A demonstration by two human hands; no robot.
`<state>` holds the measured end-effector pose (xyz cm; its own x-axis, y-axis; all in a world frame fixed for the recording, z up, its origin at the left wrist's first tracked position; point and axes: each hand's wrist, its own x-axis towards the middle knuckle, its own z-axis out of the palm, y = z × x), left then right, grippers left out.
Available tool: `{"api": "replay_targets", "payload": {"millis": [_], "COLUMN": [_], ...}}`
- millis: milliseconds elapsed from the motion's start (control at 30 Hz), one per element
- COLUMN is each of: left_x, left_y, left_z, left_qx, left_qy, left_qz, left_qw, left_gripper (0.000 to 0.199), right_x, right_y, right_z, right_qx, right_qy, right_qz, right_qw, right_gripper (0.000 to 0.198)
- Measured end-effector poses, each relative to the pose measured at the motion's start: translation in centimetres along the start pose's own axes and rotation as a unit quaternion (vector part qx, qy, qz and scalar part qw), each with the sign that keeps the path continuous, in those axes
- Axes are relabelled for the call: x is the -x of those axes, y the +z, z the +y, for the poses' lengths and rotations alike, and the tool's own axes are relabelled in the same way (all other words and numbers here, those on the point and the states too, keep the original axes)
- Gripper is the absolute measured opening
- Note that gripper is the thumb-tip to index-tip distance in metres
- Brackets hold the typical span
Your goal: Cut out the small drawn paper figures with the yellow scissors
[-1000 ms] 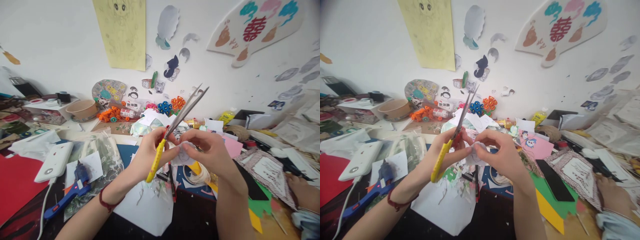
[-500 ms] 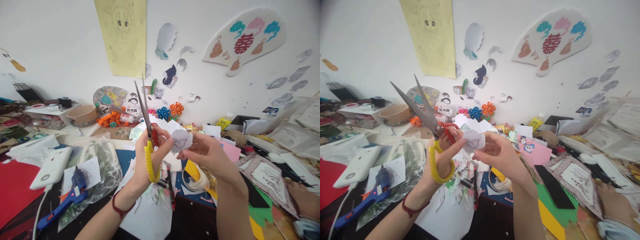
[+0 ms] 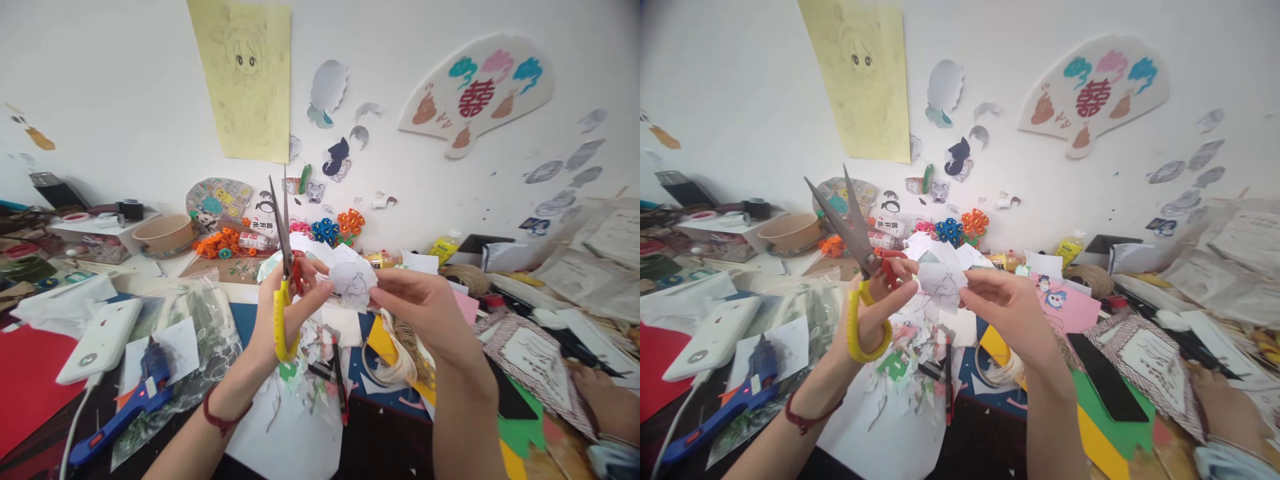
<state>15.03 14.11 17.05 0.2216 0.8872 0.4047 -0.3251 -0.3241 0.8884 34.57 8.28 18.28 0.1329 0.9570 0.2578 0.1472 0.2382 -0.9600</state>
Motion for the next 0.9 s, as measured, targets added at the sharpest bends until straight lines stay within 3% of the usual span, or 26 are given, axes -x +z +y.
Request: {"api": "replay_targets", "payload": {"millis": [100, 233, 467, 600, 700, 800, 900], "left_x": [-0.6, -0.7, 0.1, 0.3, 0.2, 0.1, 0.1], "left_y": [-0.8, -0.8, -0.2, 0.3, 1.0, 1.9, 2.7], "left_z": [0.9, 1.6, 1.5, 0.3, -0.3, -0.2, 0.2], "left_qx": [-0.036, -0.090, -0.118, -0.074, -0.027, -0.003, 0.028], "left_qy": [-0.017, -0.053, -0.117, -0.123, -0.101, -0.061, -0.052], "left_qz": [-0.037, -0.075, -0.099, -0.075, -0.016, 0.042, 0.070], "left_qw": [0.999, 0.992, 0.981, 0.987, 0.994, 0.997, 0.996], "left_gripper": [0.026, 0.021, 0.020, 0.021, 0.023, 0.024, 0.025], "right_x": [0.2, 0.4, 0.2, 0.0, -0.3, -0.5, -0.6], "right_y": [0.0, 0.0, 0.3, 1.1, 2.0, 2.8, 3.4], "right_z": [-0.2, -0.7, -0.9, -0.7, -0.5, -0.3, 0.0], "right_qx": [0.063, 0.117, 0.125, 0.078, 0.011, -0.034, -0.046], "right_qy": [-0.006, -0.040, -0.064, -0.094, -0.084, -0.043, -0.019], "right_qz": [0.017, -0.017, -0.008, 0.048, 0.087, 0.046, 0.011], "right_qw": [0.998, 0.992, 0.990, 0.991, 0.993, 0.997, 0.999], "right_gripper": [0.025, 0.024, 0.030, 0.026, 0.037, 0.047, 0.036]}}
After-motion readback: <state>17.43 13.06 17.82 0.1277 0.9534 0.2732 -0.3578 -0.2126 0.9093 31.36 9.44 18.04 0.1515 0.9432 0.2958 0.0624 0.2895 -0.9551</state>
